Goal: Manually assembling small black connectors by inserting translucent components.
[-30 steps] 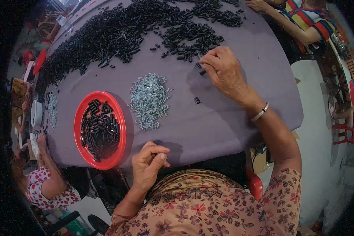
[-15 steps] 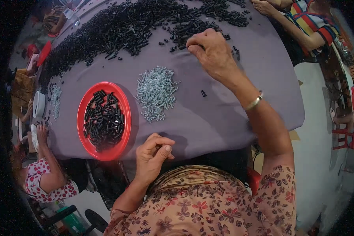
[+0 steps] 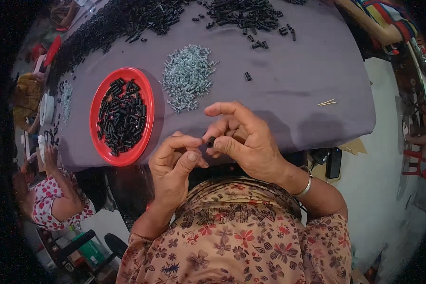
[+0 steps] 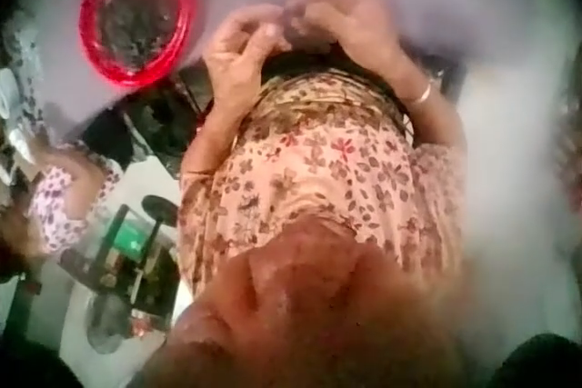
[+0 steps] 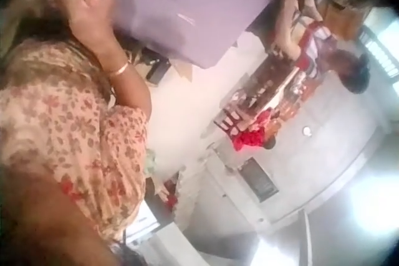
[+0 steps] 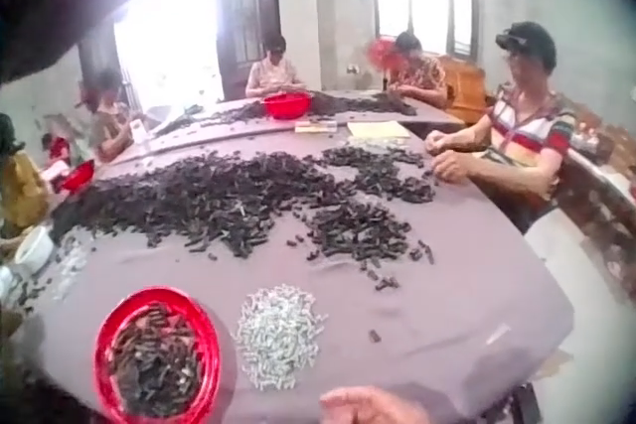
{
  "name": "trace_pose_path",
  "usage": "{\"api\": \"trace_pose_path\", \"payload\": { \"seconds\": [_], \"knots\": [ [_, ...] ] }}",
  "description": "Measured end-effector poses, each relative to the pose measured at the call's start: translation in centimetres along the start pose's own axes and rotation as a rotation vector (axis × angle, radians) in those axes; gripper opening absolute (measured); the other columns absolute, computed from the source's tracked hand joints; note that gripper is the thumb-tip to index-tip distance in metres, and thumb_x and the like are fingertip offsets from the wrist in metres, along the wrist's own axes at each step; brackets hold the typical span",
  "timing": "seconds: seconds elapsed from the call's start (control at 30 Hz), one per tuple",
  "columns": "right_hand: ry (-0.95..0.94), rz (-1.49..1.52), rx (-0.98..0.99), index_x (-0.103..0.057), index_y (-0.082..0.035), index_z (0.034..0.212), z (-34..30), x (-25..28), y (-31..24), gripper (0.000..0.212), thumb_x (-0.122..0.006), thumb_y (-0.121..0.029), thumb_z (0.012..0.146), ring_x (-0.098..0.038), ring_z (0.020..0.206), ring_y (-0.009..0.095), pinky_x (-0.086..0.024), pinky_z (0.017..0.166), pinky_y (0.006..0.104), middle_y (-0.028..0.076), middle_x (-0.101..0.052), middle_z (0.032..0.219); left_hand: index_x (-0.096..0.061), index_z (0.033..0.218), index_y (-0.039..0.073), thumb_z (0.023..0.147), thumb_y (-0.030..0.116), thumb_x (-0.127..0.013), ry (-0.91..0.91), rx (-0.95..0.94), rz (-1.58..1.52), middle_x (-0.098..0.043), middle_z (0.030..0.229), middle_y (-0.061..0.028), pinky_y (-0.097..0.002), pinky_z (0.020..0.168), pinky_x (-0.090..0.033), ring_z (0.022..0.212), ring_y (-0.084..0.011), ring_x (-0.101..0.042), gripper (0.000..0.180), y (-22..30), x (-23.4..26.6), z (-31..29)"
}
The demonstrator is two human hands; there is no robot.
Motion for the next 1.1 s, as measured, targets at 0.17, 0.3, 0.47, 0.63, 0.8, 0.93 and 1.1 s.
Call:
{"api": "trace_pose_path", "payload": {
  "seconds": [0.17, 0.3, 0.47, 0.63, 0.8, 0.93, 1.1],
  "knots": [
    [0.007, -0.035, 0.023, -0.037, 0.000, 0.128, -0.2, -0.6, -0.3, 0.050, -0.062, -0.004, 0.085, -0.060, 0.082, 0.011, -0.051, 0.074, 0.0231, 0.009, -0.060, 0.092, -0.060, 0.102, -0.002, 0.083, -0.002, -0.063, -0.008, -0.069, 0.044, -0.051, 0.087, -0.0033, -0.0215, 0.066, -0.048, 0.074, -0.0087, -0.054, 0.019, 0.4, -0.1, 0.0],
    [0.032, -0.079, 0.058, -0.034, 0.002, 0.130, -0.1, -0.8, -0.4, 0.058, -0.067, -0.004, 0.082, -0.060, 0.079, 0.012, -0.051, 0.071, 0.0220, 0.010, -0.059, 0.091, -0.062, 0.101, 0.000, 0.081, -0.006, -0.063, 0.002, -0.079, 0.051, -0.050, 0.088, -0.0008, -0.0171, 0.067, -0.041, 0.075, -0.0049, -0.051, 0.021, 0.5, -0.2, -0.3],
    [-0.014, -0.081, 0.046, -0.039, 0.000, 0.127, -0.2, -1.0, 0.0, 0.057, -0.069, 0.000, 0.079, -0.060, 0.080, 0.011, -0.051, 0.073, 0.0227, 0.008, -0.060, 0.089, -0.063, 0.099, 0.000, 0.080, -0.007, -0.064, 0.001, -0.107, 0.091, -0.051, 0.087, -0.0007, -0.0174, 0.067, -0.042, 0.076, -0.0057, -0.051, 0.019, 0.4, 0.2, 0.0],
    [0.006, 0.028, -0.056, -0.041, 0.002, 0.123, -0.2, -1.2, 0.6, 0.052, -0.069, -0.001, 0.079, -0.061, 0.075, 0.012, -0.052, 0.068, 0.0233, 0.008, -0.060, 0.083, -0.062, 0.096, -0.002, 0.080, -0.007, -0.064, -0.020, -0.024, -0.102, -0.052, 0.087, -0.0021, -0.0208, 0.066, -0.046, 0.076, -0.0077, -0.053, 0.017, 0.0, 0.1, 0.2],
    [0.040, 0.246, -0.176, -0.042, 0.004, 0.118, -0.3, -1.5, 1.9, 0.046, -0.068, -0.004, 0.081, -0.063, 0.068, 0.014, -0.053, 0.061, 0.0245, 0.008, -0.059, 0.077, -0.062, 0.098, -0.005, 0.083, -0.002, -0.062, -0.034, 0.148, -0.375, -0.053, 0.085, -0.0056, -0.0254, 0.066, -0.049, 0.071, -0.0146, -0.059, 0.015, -1.0, -0.3, 0.2],
    [0.053, 0.340, -0.205, -0.043, 0.003, 0.118, -0.3, -1.8, 2.4, 0.045, -0.068, -0.007, 0.082, -0.063, 0.067, 0.015, -0.054, 0.060, 0.0249, 0.007, -0.060, 0.078, -0.062, 0.098, -0.005, 0.083, -0.001, -0.062, -0.038, 0.166, -0.455, -0.053, 0.086, -0.0065, -0.0256, 0.065, -0.049, 0.070, -0.0166, -0.060, 0.016, -1.2, -0.2, 0.3],
    [0.067, 0.366, -0.206, -0.043, 0.003, 0.117, -0.3, -2.0, 2.5, 0.044, -0.067, -0.008, 0.082, -0.063, 0.068, 0.015, -0.054, 0.060, 0.0248, 0.007, -0.060, 0.078, -0.062, 0.098, -0.006, 0.083, 0.000, -0.062, -0.040, 0.162, -0.478, -0.053, 0.087, -0.0068, -0.0260, 0.065, -0.049, 0.070, -0.0165, -0.059, 0.016, -1.2, -0.2, 0.3]
  ]
}}
Point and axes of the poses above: each hand's wrist, its own z-axis towards the middle knuckle, its own x-axis out of the back of the hand, y = z × x, the point moved 6 cm from there along z, towards the middle knuckle
